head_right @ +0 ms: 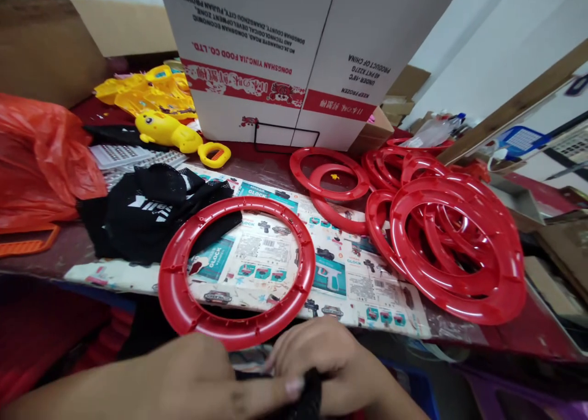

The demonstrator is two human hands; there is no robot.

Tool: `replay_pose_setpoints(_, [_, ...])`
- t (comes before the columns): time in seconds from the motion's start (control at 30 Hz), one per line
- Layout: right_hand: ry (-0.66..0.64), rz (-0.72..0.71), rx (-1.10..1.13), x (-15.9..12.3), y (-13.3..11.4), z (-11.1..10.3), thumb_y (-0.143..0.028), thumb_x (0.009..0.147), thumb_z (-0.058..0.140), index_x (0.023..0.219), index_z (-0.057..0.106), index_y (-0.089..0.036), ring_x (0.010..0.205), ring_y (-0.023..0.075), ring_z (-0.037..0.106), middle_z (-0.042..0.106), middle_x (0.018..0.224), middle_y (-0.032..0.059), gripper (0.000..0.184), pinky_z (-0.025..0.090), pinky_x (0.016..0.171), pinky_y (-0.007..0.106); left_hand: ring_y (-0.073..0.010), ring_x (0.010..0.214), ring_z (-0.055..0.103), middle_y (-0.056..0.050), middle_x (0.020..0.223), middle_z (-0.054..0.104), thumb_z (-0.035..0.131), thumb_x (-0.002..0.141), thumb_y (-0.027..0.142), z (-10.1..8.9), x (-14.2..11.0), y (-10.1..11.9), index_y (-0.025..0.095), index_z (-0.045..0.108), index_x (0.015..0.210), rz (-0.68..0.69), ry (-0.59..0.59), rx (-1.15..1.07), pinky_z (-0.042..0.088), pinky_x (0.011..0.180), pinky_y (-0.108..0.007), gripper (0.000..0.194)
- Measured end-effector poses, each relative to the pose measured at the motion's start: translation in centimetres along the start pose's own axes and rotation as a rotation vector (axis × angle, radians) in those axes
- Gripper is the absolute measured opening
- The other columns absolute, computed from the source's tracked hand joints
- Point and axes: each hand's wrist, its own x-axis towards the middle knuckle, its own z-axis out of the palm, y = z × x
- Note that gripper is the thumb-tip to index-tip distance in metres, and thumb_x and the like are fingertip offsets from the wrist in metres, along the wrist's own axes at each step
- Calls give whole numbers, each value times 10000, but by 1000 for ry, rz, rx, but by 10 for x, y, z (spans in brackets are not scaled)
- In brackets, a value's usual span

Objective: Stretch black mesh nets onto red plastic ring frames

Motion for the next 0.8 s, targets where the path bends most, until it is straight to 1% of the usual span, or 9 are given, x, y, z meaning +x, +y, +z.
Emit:
replay_pose_setpoints(0.1, [236,-91,-42,-7,6,0,-383,854,647,945,760,-332,602,153,644,648,653,37,154,520,597,262,-225,831,693,-94,974,729,403,957,456,-31,-12,-35,221,539,1206,-84,289,246,558,720,-318,369])
replay_pose_setpoints(0.13, [300,-101,-81,-10,6,-2,-375,840,665,947,761,-349,591,148,626,631,662,37,146,502,572,256,-259,940,677,-129,1058,705,392,953,470,-39,-16,-53,187,547,1182,-314,342,358,546,799,-365,396])
replay_pose_setpoints(0.2, [362,-107,-144,-14,5,-6,-360,828,676,930,761,-366,580,141,592,597,654,30,133,465,546,252,-345,970,649,-203,1060,662,398,930,487,-51,-23,-90,108,586,1119,-841,228,603,516,821,-454,463])
replay_pose_setpoints(0.23, [361,-93,-161,-14,4,-8,-355,830,669,917,761,-362,572,137,576,584,642,26,127,450,542,252,-376,955,643,-232,1031,646,385,923,492,-54,-26,-106,81,605,1066,-988,97,676,508,798,-467,488])
replay_pose_setpoints(0.3, [294,-59,-168,-13,-1,-11,-359,829,662,905,758,-334,561,133,562,580,633,25,125,436,543,250,-379,861,651,-218,916,641,394,911,454,-53,-30,-129,82,632,943,-1056,21,687,502,735,-452,444])
replay_pose_setpoints(0.5, [23,-56,-144,5,-25,-13,-381,866,590,772,671,-237,634,151,635,638,636,46,190,486,636,233,-333,774,648,-202,1001,580,395,904,424,-26,-16,-123,88,563,1088,-1074,-3,690,487,625,-390,418])
replay_pose_setpoints(0.6, [-96,-84,-81,23,-33,-9,-393,914,464,785,639,-212,753,170,672,672,704,85,282,516,722,244,-365,903,635,-227,1065,576,383,916,450,-19,-7,-105,75,576,1087,-985,118,623,508,752,-463,455])
replay_pose_setpoints(0.7, [-110,49,-149,47,-30,-9,-292,897,487,816,647,-193,760,143,649,682,765,72,205,511,728,235,-333,1186,543,-178,1248,581,334,940,543,-20,-8,-87,159,577,1191,-657,255,102,418,1028,-491,519])
replay_pose_setpoints(0.8, [73,160,-227,69,-18,-12,-241,835,613,792,666,-183,617,92,556,616,666,-3,90,457,599,188,-261,1073,631,-98,1151,669,432,868,669,-26,-12,-72,250,599,1191,-447,164,-458,515,943,-374,555])
